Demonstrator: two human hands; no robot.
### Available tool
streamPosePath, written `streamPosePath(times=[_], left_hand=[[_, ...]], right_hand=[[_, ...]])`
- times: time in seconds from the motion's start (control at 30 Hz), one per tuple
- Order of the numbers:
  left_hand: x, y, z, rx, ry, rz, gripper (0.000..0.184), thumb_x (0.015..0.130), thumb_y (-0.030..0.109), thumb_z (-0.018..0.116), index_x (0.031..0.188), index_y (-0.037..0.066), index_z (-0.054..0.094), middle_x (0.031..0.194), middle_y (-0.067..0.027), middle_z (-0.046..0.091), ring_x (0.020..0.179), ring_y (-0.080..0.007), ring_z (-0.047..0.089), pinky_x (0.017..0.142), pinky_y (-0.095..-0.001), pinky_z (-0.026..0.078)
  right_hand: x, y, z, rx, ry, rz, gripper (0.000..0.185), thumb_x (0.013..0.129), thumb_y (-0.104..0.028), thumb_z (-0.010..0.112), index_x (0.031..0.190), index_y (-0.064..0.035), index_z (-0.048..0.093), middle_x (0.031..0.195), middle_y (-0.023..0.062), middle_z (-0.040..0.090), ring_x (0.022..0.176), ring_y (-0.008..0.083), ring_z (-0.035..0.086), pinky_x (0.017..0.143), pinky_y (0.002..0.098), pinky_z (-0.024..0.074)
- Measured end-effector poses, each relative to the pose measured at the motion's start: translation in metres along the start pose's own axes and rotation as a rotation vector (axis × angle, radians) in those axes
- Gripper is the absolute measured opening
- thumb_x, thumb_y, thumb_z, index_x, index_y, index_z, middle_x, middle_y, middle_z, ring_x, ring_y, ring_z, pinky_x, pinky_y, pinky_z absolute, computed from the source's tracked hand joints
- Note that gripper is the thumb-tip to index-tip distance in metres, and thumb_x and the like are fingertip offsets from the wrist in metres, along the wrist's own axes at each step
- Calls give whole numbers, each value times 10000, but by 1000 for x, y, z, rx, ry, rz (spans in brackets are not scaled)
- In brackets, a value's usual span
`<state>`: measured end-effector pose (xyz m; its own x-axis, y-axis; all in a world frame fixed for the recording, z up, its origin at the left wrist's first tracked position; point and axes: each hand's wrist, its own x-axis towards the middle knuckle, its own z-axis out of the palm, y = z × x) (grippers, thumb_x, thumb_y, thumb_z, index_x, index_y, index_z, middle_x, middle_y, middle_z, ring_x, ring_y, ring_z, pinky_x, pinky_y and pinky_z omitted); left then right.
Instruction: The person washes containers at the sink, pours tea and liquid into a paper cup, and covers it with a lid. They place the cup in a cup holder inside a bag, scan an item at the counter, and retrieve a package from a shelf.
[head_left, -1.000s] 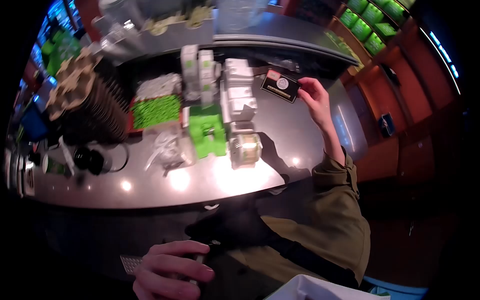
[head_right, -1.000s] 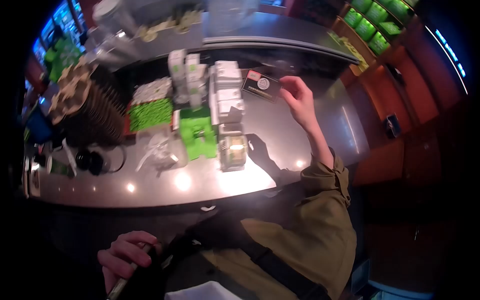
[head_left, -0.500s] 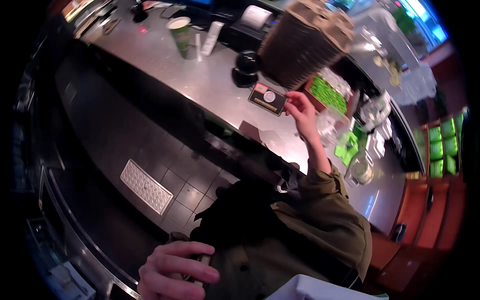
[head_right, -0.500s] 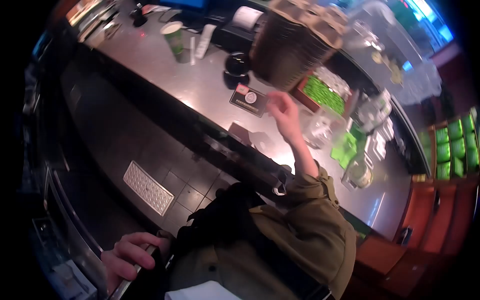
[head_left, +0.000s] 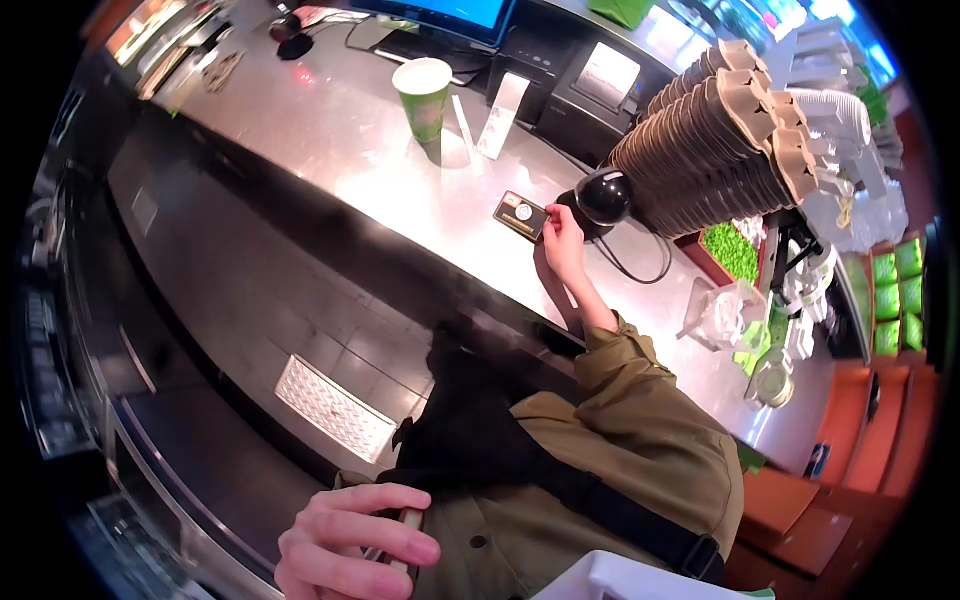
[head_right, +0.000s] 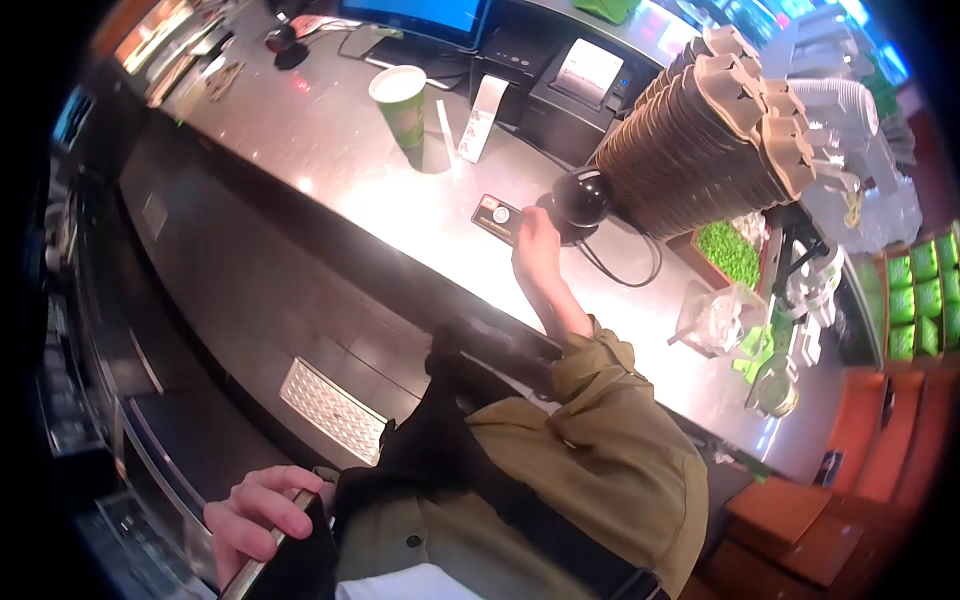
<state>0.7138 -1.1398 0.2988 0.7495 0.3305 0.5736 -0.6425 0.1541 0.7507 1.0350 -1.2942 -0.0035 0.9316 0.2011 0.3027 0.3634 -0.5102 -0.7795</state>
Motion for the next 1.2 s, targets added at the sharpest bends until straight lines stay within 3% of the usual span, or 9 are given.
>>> streamPosePath(times=[0.1, 0.3, 0.4, 0.5, 0.6, 0.7, 0.87, 1.1, 1.2], left_hand=[[45, 4, -37, 102, -131, -198, 427, 856, 443, 433, 925, 24, 482, 936, -92, 524, 812, -294, 536, 771, -542, 413], [115, -33, -88, -138, -204, -131, 396, 868, 384, 438, 968, 7, 501, 984, -101, 524, 813, -289, 539, 794, -518, 415], [159, -73, -138, -304, -546, -36, 226, 839, 285, 539, 940, 95, 470, 789, -114, 506, 834, -264, 543, 786, -526, 427], [196, -86, -164, -371, -630, -226, 319, 822, 325, 553, 975, 55, 477, 842, -126, 516, 858, -269, 537, 808, -523, 410], [230, -101, -189, -483, -749, -353, 383, 814, 369, 550, 964, 26, 470, 908, -134, 528, 873, -275, 531, 839, -521, 386], [261, -118, -203, -603, -839, -403, 355, 814, 366, 565, 966, 58, 475, 941, -139, 535, 931, -307, 517, 884, -516, 367], [291, -128, -214, -602, -999, -563, 265, 820, 325, 581, 952, 120, 480, 917, -146, 543, 1024, -365, 472, 921, -505, 354], [306, -131, -232, -591, -980, -697, 218, 828, 293, 577, 940, 133, 479, 917, -128, 549, 1016, -364, 480, 916, -494, 362], [297, -147, -222, -705, -988, -528, 198, 830, 276, 576, 930, 137, 477, 902, -119, 554, 998, -365, 489, 905, -491, 369]], right_hand=[[1, -14, 6, -130, 68, -18, 212, 763, 8, 487, 973, 10, 514, 880, 166, 555, 778, 285, 566, 712, 342, 458], [1, -40, 23, -373, 207, -14, 278, 752, 0, 490, 1030, -9, 498, 1030, 199, 504, 864, 355, 532, 770, 384, 439], [-6, -67, 31, -403, 264, 107, 302, 740, -13, 491, 1042, -15, 506, 992, 191, 496, 844, 338, 531, 702, 387, 447], [-19, -90, 46, -355, 327, 216, 322, 716, -38, 519, 1037, -20, 504, 898, 156, 526, 706, 324, 551, 593, 376, 450], [-40, -99, 74, -267, 383, 340, 357, 717, -83, 540, 1062, -20, 469, 904, 146, 551, 721, 315, 569, 612, 385, 453], [-49, -99, 92, -474, 397, 315, 342, 722, -88, 540, 1049, -11, 475, 925, 147, 555, 757, 307, 580, 638, 383, 454], [-43, -102, 98, -387, 575, 389, 334, 720, -88, 544, 1046, -30, 504, 867, 137, 564, 706, 308, 546, 624, 385, 436], [-40, -102, 100, -519, 553, 327, 322, 720, -62, 535, 1040, -38, 521, 802, 116, 546, 689, 300, 544, 594, 377, 431], [-41, -101, 99, -533, 589, 279, 328, 721, -47, 542, 1048, -36, 524, 768, 98, 534, 644, 269, 535, 566, 349, 427]])
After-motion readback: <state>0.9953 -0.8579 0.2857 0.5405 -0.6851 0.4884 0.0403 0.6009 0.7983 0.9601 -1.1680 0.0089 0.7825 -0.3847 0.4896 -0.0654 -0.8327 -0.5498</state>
